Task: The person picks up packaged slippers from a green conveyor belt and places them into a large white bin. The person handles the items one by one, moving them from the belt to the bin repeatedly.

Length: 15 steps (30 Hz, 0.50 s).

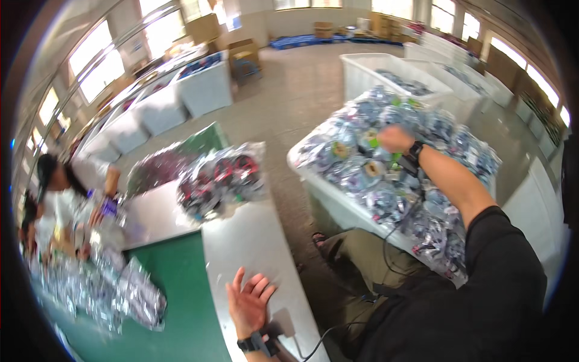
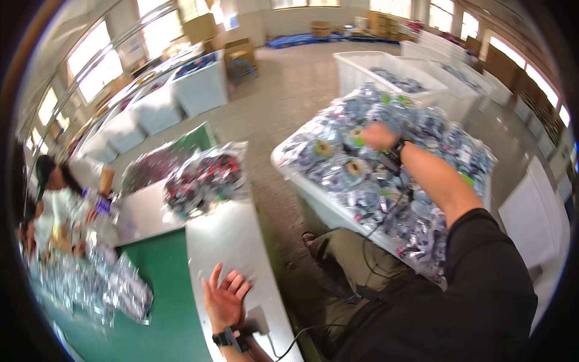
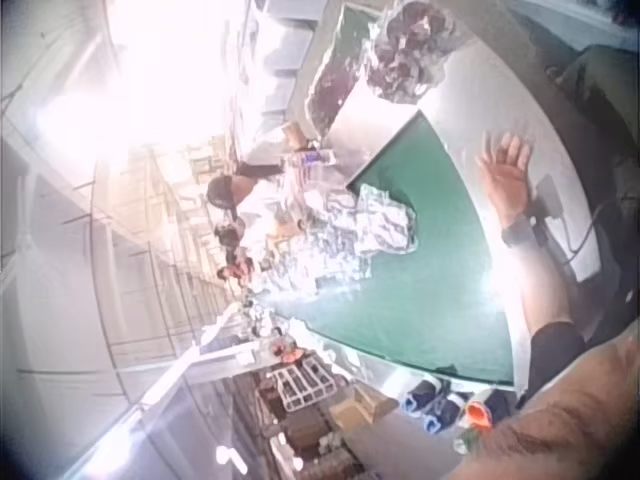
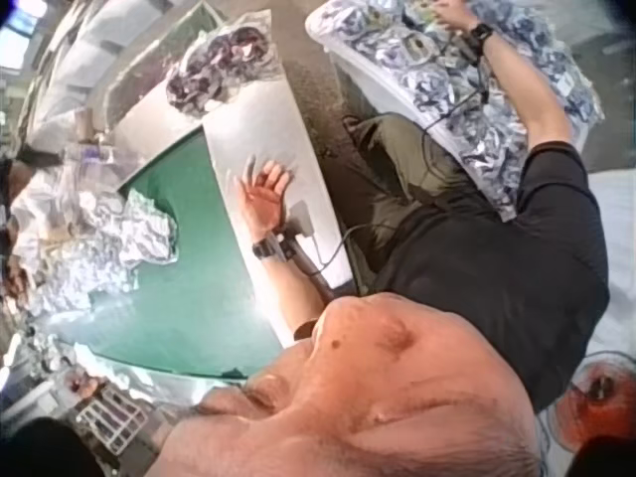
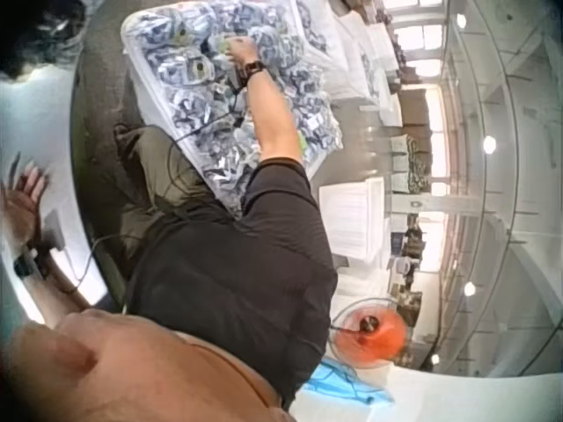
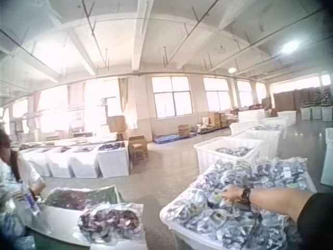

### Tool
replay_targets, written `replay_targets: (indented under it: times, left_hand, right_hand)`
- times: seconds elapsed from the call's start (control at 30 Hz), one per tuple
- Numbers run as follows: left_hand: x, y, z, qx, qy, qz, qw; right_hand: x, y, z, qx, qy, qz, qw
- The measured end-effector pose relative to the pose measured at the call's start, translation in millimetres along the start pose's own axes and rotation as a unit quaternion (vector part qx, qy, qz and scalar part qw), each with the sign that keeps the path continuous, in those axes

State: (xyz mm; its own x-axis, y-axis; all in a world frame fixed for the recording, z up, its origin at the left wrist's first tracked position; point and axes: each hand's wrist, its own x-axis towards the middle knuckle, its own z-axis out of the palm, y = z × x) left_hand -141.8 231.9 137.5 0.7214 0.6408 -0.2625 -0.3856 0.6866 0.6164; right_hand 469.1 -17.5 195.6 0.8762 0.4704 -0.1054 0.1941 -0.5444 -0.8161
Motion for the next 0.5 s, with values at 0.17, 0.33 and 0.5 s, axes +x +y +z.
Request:
replay_targets:
  times: [0.17,0.33,0.5]
  left_hand:
    - [2.0,3.9,-3.9,-0.011,-0.015,-0.016,1.000]
    - [6.2,14.0,-20.0,-0.069,-0.033,0.019,0.997]
    - [10.1,33.8,-38.8,-0.188,0.050,0.154,0.969]
  right_hand:
    - [-46.3,-163.2,112.6,0.053,-0.195,-0.084,0.976]
    - [-134.9,-312.9,267.4,-0.020,-0.375,-0.219,0.900]
    - [-197.2,-357.9,446.4,-0.021,-0.479,-0.225,0.848]
